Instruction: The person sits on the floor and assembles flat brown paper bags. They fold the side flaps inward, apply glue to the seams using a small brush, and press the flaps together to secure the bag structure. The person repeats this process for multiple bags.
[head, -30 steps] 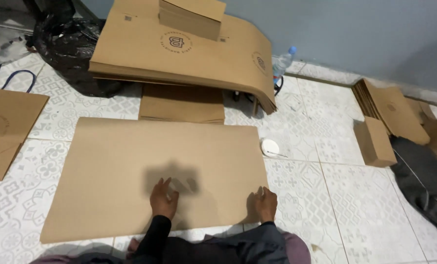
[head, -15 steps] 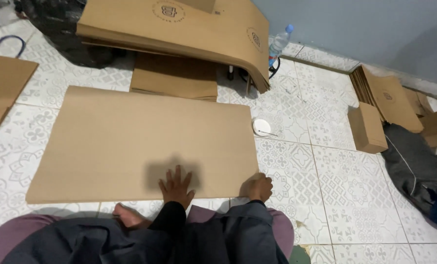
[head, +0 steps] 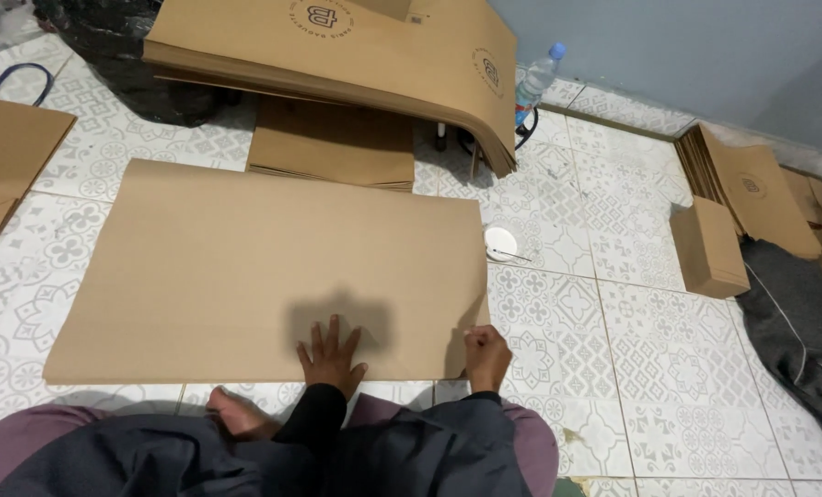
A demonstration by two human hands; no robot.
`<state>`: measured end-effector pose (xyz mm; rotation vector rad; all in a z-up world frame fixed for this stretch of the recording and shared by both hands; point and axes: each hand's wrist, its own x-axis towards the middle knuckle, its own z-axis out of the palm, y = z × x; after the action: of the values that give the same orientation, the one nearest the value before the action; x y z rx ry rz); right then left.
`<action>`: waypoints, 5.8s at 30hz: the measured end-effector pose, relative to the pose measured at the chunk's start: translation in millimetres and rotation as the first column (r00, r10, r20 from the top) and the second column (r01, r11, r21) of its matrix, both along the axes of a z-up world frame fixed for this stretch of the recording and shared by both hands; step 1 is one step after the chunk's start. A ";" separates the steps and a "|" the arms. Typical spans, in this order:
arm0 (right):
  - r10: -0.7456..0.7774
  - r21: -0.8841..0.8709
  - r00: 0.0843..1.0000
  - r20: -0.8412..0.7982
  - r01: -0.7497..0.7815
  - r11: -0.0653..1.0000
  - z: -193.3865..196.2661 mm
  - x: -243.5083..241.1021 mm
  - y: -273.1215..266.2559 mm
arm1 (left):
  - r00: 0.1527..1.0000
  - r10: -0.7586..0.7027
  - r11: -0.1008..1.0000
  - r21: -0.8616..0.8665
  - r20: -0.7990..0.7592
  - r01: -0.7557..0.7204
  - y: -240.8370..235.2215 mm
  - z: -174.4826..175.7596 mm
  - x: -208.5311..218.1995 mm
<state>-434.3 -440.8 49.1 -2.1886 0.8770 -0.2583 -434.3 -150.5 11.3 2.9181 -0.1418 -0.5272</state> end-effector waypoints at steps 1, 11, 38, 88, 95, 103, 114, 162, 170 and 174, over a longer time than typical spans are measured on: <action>0.003 0.000 1.000 0.000 -0.003 1.000 7.3 -0.6 10.7 | 1.000 0.003 1.000 0.000 0.000 -0.003 -4.1 -3.1 3.4; 0.567 -0.496 0.819 0.088 -0.458 0.738 58.5 -6.5 105.9 | 0.964 0.166 0.587 -0.766 -0.206 -0.264 -68.5 8.7 100.6; 0.625 -0.610 0.780 -0.005 -0.498 0.616 -14.6 119.9 216.9 | 0.771 0.635 0.666 -0.539 0.047 -0.515 124.3 10.9 147.7; 0.668 -0.413 0.715 -0.206 -0.683 0.603 -4.6 143.4 234.3 | 0.772 0.572 0.797 -0.409 0.278 -0.444 179.4 -33.3 158.7; 0.665 -0.323 0.680 -0.308 -0.733 0.599 5.3 142.9 223.5 | 0.771 0.548 0.821 -0.386 0.326 -0.420 176.9 -45.1 162.4; 0.656 -0.267 0.644 -0.395 -0.763 0.589 2.0 146.2 215.1 | 0.793 0.549 0.806 -0.419 0.263 -0.419 168.7 -32.6 160.5; 0.657 -0.256 0.633 -0.409 -0.771 0.583 -2.7 150.0 210.5 | 0.787 0.513 0.845 -0.367 0.344 -0.390 169.1 -46.0 163.1; 0.596 -0.448 0.801 -0.058 -0.555 0.701 26.1 200.8 59.4 | 0.993 -0.113 0.991 -0.076 -0.043 0.110 57.8 -10.1 159.4; 0.652 -0.438 0.557 -0.514 -0.824 0.359 13.7 247.6 143.1 | 0.958 -0.188 0.981 0.004 0.216 0.192 51.3 -50.5 201.3; 0.588 -0.360 0.495 -0.639 -0.869 0.340 0.4 249.2 142.7 | 0.968 -0.142 0.987 -0.049 0.209 0.155 38.3 -44.2 233.3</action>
<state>-185.1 -298.1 49.5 -3.1372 -0.2535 0.4719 -201.1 -112.1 -32.8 2.9058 -0.3994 -0.2349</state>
